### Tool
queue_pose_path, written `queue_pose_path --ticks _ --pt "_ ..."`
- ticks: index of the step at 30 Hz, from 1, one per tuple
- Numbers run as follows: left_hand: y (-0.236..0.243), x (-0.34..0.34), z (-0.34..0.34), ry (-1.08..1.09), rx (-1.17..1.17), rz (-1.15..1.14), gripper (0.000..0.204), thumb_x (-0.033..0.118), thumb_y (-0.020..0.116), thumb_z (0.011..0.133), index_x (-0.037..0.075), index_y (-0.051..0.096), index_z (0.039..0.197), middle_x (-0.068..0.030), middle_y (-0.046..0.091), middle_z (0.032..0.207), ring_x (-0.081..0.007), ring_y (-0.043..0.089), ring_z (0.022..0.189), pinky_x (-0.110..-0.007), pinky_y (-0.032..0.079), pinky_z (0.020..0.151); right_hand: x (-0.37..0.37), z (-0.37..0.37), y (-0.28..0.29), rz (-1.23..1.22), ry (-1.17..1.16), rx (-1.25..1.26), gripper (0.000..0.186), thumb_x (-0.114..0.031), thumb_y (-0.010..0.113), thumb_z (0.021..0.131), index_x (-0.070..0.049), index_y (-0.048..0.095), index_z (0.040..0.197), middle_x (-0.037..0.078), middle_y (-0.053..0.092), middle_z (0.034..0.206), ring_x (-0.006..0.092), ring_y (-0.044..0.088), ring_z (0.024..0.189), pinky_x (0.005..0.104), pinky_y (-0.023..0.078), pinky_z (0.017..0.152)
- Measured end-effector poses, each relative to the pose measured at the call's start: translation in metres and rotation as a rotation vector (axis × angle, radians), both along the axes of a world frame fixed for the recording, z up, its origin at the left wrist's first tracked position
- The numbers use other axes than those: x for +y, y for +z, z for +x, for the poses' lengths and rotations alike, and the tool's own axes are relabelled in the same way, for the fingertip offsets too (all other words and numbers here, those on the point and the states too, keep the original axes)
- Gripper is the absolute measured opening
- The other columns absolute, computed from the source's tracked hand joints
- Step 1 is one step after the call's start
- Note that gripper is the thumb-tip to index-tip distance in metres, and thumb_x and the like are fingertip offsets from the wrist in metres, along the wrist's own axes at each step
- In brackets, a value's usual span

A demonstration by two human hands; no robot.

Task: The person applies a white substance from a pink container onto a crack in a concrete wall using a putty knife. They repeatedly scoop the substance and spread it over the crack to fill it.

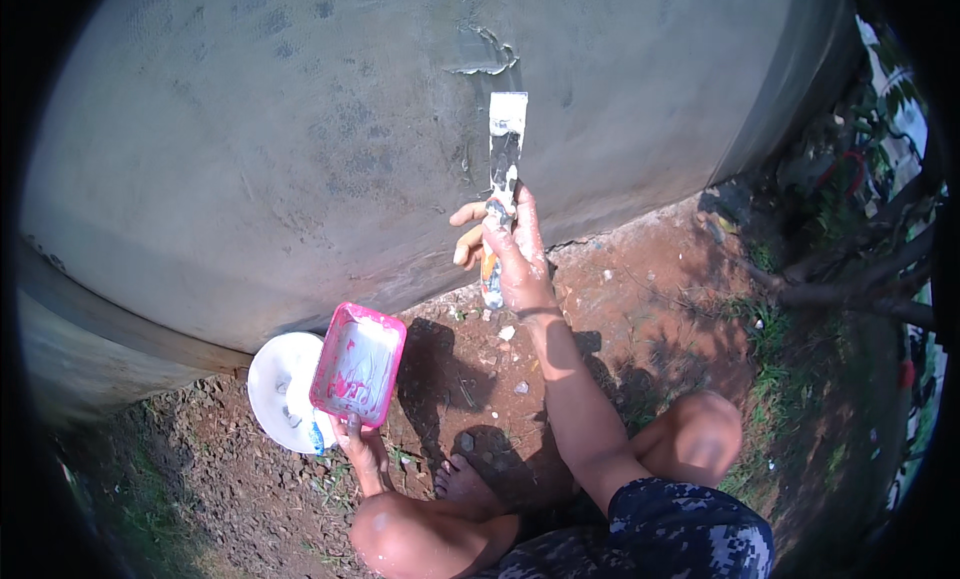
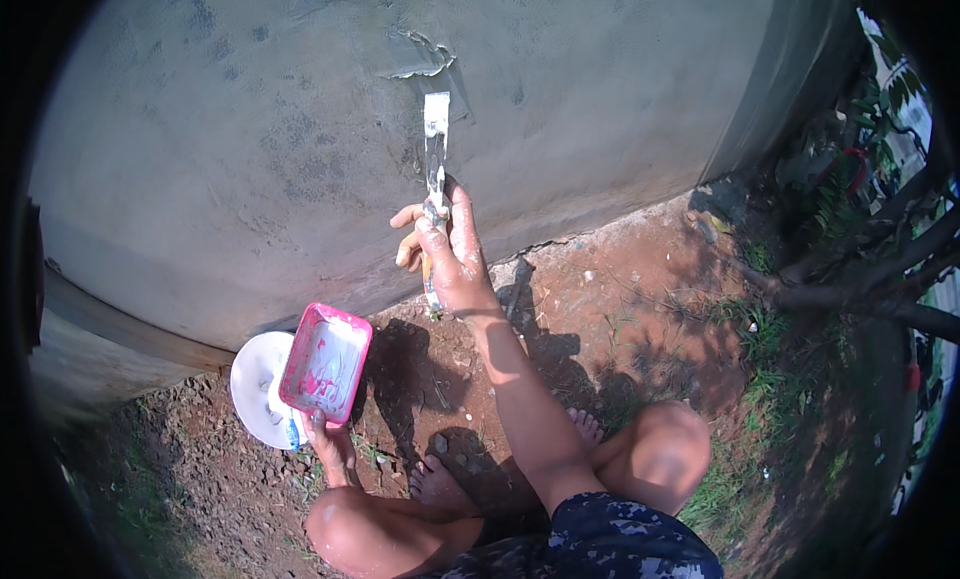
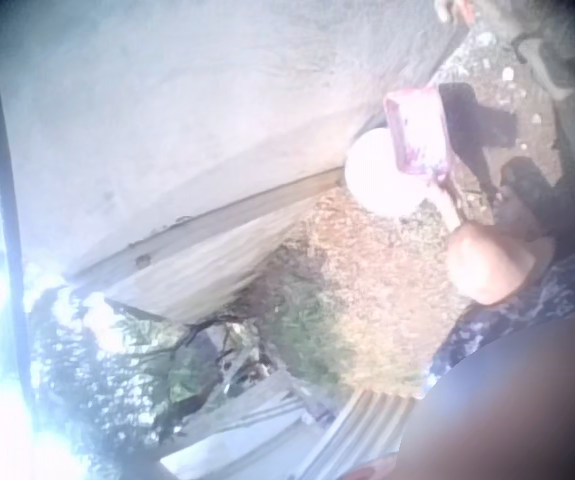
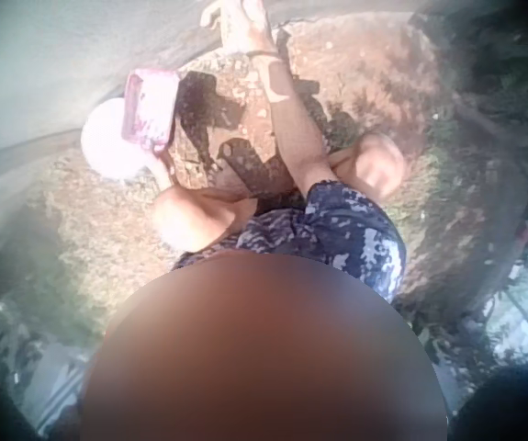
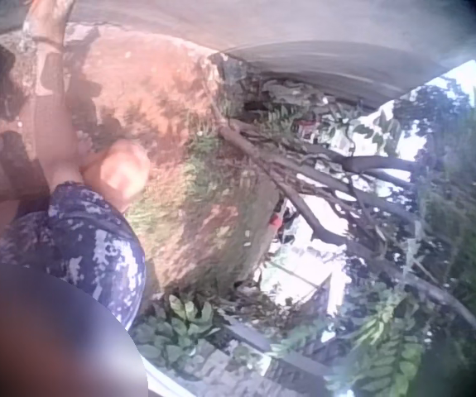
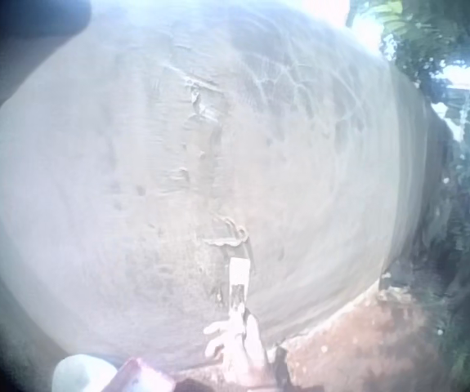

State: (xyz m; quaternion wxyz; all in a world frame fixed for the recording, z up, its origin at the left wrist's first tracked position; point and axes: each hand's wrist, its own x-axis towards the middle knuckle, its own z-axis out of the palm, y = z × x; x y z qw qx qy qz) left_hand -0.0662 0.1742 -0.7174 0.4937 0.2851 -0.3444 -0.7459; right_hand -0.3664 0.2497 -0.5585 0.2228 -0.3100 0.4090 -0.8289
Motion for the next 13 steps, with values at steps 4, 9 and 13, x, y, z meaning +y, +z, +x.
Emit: queue_pose_path --ticks 4,9,13 --pt "-0.005 0.003 -0.002 -0.024 -0.049 -0.036 0.061 0.013 0.061 0.087 0.005 0.03 0.14 -0.0111 0.043 0.135 -0.0243 0.046 0.123 -0.043 0.041 0.102 0.021 -0.055 -0.013 0.092 0.154 -0.075 0.025 -0.024 0.044 0.099 -0.005 0.049 0.115 0.013 0.062 0.085 0.0131 0.059 0.058 0.0237 0.047 0.05" --pt "-0.004 0.001 -0.01 -0.049 -0.044 -0.066 0.066 0.013 0.064 0.084 0.005 0.03 0.14 -0.0113 0.044 0.135 -0.0254 0.047 0.122 -0.044 0.041 0.102 -0.008 -0.079 -0.011 0.164 0.14 0.07 0.027 -0.03 0.049 0.098 -0.005 0.055 0.105 0.007 0.059 0.072 0.0099 0.053 0.05 0.0239 0.046 0.046" --pt "0.003 0.003 -0.008 -0.075 -0.06 -0.005 0.07 0.011 0.066 0.083 0.004 0.028 0.141 -0.0113 0.043 0.136 -0.0241 0.046 0.123 -0.042 0.04 0.102 -0.027 -0.092 0.02 0.181 0.102 0.153 0.024 -0.028 0.051 0.097 -0.005 0.055 0.103 0.005 0.058 0.067 0.0107 0.053 0.047 0.0223 0.046 0.044"
